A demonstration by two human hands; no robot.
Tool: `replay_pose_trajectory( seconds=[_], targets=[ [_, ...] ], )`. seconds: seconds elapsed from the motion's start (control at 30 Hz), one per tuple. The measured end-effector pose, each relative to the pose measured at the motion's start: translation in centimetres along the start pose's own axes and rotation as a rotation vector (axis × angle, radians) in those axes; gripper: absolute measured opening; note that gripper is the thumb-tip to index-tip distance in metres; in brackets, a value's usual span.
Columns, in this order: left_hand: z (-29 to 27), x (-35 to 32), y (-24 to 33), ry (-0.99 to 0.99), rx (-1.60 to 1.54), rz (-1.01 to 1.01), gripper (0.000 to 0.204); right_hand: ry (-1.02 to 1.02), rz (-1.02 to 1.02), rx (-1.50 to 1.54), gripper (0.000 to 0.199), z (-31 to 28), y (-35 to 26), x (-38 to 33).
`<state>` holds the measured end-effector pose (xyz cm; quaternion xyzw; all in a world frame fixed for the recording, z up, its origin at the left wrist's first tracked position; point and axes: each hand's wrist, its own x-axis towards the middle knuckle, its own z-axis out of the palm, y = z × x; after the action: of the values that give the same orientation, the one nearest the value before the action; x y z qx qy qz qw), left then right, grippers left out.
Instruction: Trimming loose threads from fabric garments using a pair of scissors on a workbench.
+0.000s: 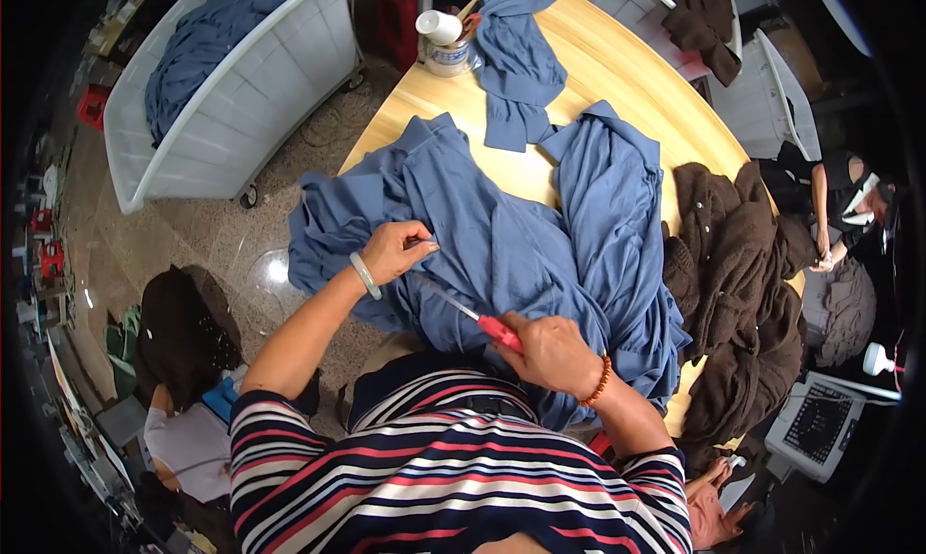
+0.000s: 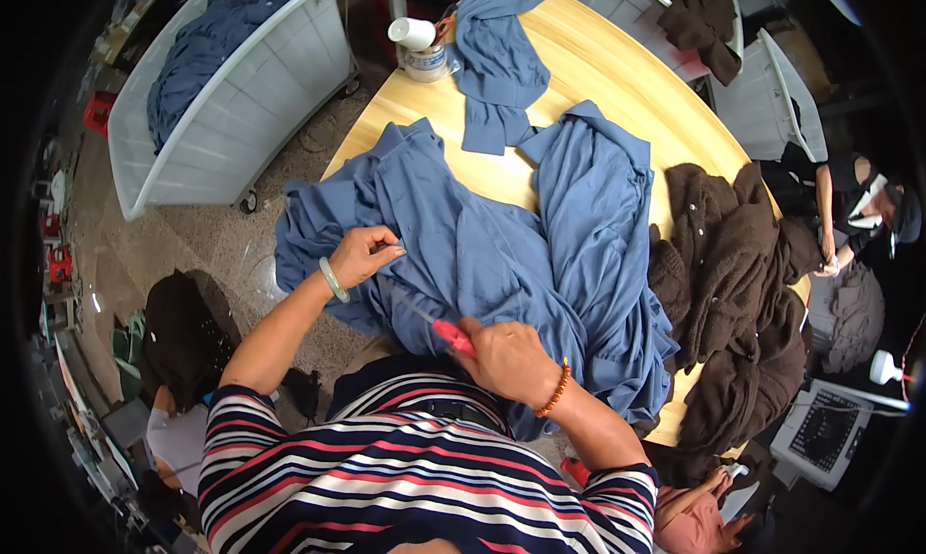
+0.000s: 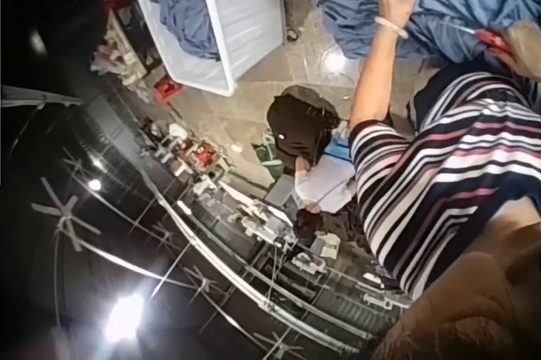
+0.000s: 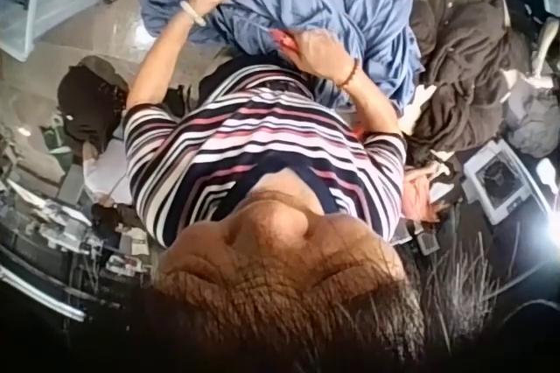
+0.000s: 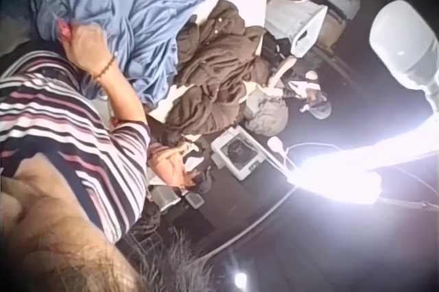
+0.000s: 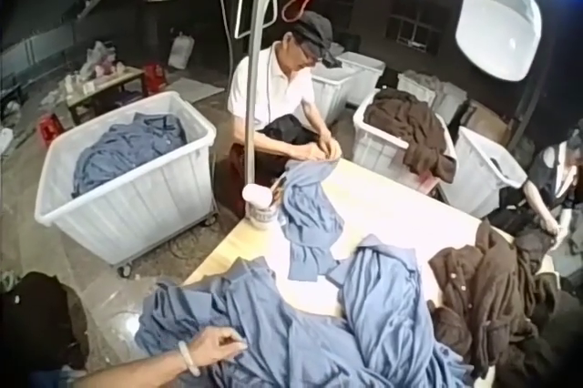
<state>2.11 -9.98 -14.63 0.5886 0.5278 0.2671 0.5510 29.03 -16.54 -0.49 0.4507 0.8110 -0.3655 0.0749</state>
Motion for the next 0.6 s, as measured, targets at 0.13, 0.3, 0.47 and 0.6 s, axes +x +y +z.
replay_pose_trajectory(
  seconds=[0.13, 0.3, 0.47, 0.6],
  targets=[
    [-2.9, -1.5, 1.5, -0.076, 1.021, 0.449, 0.023, 0.192, 0.015, 0.061, 0.03, 0.1, 0.3, -0.3],
    [-5.8, -1.0, 0.3, -0.081, 1.197, 0.428, 0.017, 0.182, 0.022, 0.068, 0.028, 0.5, 0.1, -0.3],
    [-4.5, -1.2, 1.6, -0.067, 0.263, 0.223, 0.017, 0.186, -0.039, -0.015, 0.028, 1.2, -0.6, 1.0],
    [-4.4, -1.3, 1.5, -0.086, 0.164, 0.003, 0.014, 0.25, -0.002, -0.075, 0.027, 1.4, -0.5, 1.9]
  ],
)
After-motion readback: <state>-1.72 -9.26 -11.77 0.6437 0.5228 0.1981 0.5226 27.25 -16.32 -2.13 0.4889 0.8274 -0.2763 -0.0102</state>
